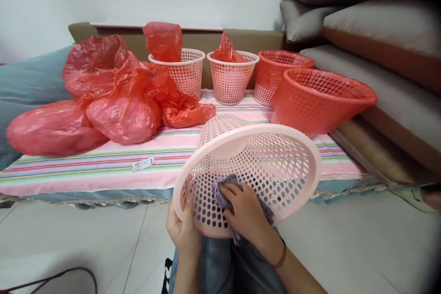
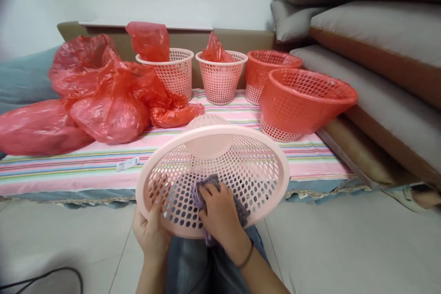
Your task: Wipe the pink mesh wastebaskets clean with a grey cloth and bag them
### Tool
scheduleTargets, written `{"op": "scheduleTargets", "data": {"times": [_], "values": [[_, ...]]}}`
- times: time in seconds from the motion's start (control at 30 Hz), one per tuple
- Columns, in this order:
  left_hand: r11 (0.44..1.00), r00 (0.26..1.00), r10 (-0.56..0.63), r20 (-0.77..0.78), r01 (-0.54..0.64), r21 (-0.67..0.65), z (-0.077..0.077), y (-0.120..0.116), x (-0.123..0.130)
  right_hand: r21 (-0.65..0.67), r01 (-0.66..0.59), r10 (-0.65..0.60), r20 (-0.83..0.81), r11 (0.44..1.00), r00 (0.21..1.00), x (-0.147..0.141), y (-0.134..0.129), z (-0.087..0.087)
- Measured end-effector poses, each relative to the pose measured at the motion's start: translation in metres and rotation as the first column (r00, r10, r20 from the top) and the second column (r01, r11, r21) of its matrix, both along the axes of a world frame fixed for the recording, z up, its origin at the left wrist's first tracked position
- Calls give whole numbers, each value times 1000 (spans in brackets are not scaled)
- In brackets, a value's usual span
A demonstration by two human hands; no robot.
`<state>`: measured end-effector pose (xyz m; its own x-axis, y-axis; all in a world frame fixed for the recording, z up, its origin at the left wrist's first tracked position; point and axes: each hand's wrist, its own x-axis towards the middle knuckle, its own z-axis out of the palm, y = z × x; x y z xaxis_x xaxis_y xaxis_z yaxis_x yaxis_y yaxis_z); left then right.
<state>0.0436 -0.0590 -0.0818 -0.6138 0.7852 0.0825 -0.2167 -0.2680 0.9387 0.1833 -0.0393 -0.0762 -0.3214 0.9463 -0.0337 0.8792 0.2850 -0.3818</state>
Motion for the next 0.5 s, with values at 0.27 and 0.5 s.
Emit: {"op": "scheduleTargets", "data": {"times": [0.27,0.5], "values": [[989,946,30,-322,-74,-126,13,-16,8,-132,-14,-1,-117,991,993,35,-74,12],[996,894,-83,-440,68,-48,32,-21,14,200,53,-12,-202,978,979,24,50,33]]}}
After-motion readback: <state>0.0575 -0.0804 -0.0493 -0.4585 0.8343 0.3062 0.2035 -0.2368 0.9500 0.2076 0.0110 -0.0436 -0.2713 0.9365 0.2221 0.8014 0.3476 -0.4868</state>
